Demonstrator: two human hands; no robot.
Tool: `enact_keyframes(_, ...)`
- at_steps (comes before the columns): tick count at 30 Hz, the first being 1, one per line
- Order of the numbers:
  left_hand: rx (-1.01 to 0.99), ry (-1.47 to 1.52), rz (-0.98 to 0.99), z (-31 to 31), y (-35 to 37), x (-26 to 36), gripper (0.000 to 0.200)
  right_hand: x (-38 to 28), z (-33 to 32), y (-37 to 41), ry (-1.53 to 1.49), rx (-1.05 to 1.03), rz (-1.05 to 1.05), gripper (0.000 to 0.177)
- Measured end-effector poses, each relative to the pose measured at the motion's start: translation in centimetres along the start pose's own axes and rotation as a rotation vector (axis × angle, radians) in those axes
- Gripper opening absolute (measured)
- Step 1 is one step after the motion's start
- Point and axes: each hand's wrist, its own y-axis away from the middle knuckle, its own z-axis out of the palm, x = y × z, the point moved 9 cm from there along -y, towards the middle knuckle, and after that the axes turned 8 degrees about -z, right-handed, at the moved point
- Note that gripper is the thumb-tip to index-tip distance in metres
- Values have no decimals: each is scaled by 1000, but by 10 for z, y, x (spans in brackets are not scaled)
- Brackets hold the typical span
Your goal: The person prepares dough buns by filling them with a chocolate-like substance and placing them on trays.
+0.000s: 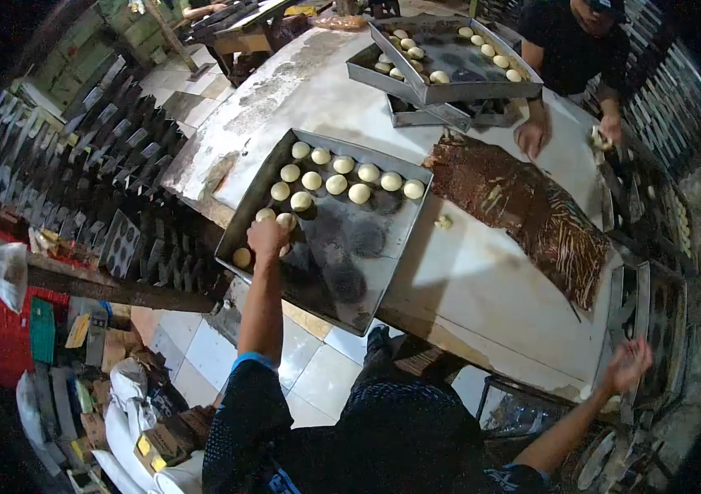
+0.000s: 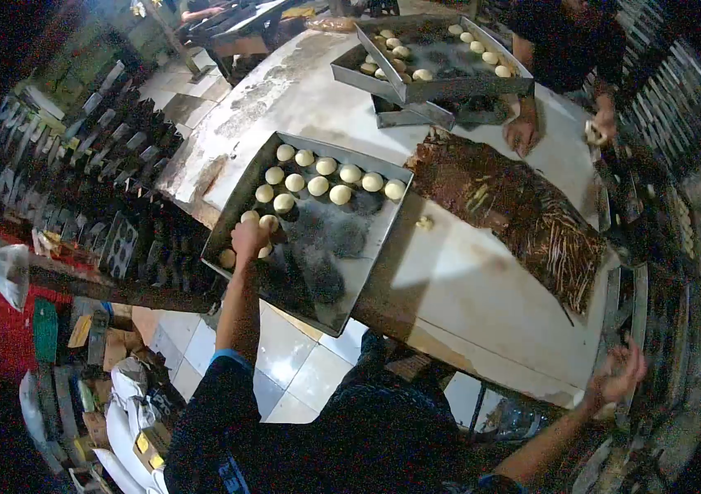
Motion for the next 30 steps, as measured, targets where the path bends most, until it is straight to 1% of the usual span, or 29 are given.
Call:
enact_keyframes(1, 12, 23, 50, 18, -14, 5, 46, -60, 23, -7, -34, -23, -85, 29)
enact_keyframes(2, 23, 47, 100, 31, -18, 8, 50, -85, 41, -5, -6, -89, -93, 30)
enact_keyframes(3, -11, 26, 186, 22, -4, 23, 41, -104, 59, 0, 22, -150, -101, 32)
enact_keyframes(4, -18, 32, 196, 8, 17, 37, 41, -124, 80, 7, -162, -214, -66, 33)
enact_keyframes(5, 153, 342, 288, -28, 52, 54, 34, -141, 101, 20, -343, -275, -28, 34)
enact_keyframes(6, 317, 656, 376, -67, 95, 63, 30, -143, 125, 45, -421, -330, 44, 38)
enact_keyframes(8, 47, 1038, 487, -106, 181, 98, 31, -192, 169, 82, -647, -556, 208, 35)
enact_keyframes(9, -50, 1059, 508, -106, 221, 115, 39, -211, 190, 109, -767, -670, 281, 33)
enact_keyframes(10, -152, 1080, 533, -105, 259, 133, 47, -243, 194, 114, -945, -763, 225, 37)
enact_keyframes(12, -522, 1130, 704, -119, 343, 179, 78, -266, 184, 118, -756, -937, 228, 36)
enact_keyframes(13, -499, 1144, 873, -128, 375, 196, 86, -253, 170, 115, -730, -904, 249, 36)
enact_keyframes(14, -469, 1155, 1036, -141, 406, 210, 95, -235, 149, 106, -876, -715, 329, 36)
enact_keyframes(15, -516, 1241, 1053, -152, 426, 218, 99, -214, 126, 98, -1018, -519, 397, 36)
enact_keyframes(16, -671, 1415, 943, -160, 443, 226, 97, -198, 100, 89, -1079, -450, 462, 39)
enact_keyframes(18, -1147, 1553, 842, -136, 491, 248, 81, -195, 37, 63, -837, -349, -143, 45)
enact_keyframes(19, -1201, 1486, 770, -131, 509, 257, 57, -187, 18, 64, -785, -391, -140, 47)
enact_keyframes(20, -1213, 1473, 790, -138, 533, 264, 57, -182, 0, 65, -735, -431, -139, 48)
enact_keyframes(21, -1103, 1475, 721, -144, 547, 268, 49, -168, -20, 66, -754, -404, -47, 41)
enact_keyframes(22, -992, 1473, 654, -148, 560, 270, 42, -156, -32, 70, -747, -384, -34, 41)
enact_keyframes(23, -743, 1423, 852, -154, 579, 273, 39, -134, -41, 75, -773, -340, 93, 37)
enact_keyframes(24, -689, 1365, 912, -156, 603, 274, 39, -112, -48, 83, -800, -300, 225, 34)
enact_keyframes(25, -590, 1374, 954, -162, 623, 276, 39, -107, -61, 81, -757, -239, 102, 27)
enact_keyframes(26, -487, 1381, 992, -169, 638, 275, 40, -103, -66, 85, -757, -237, 122, 27)
enact_keyframes(27, -493, 1366, 995, -170, 646, 282, 40, -92, -74, 85, -779, -91, 228, 21)
enact_keyframes(28, -669, 1418, 1009, -167, 653, 296, 40, -78, -81, 87, -799, 59, 332, 23)
enact_keyframes(29, -847, 1463, 1013, -165, 659, 310, 40, -76, -66, 84, -929, -78, 233, 29)
enact_keyframes(30, -879, 1403, 1085, -172, 664, 323, 42, -71, -61, 87, -767, -20, 94, 36)
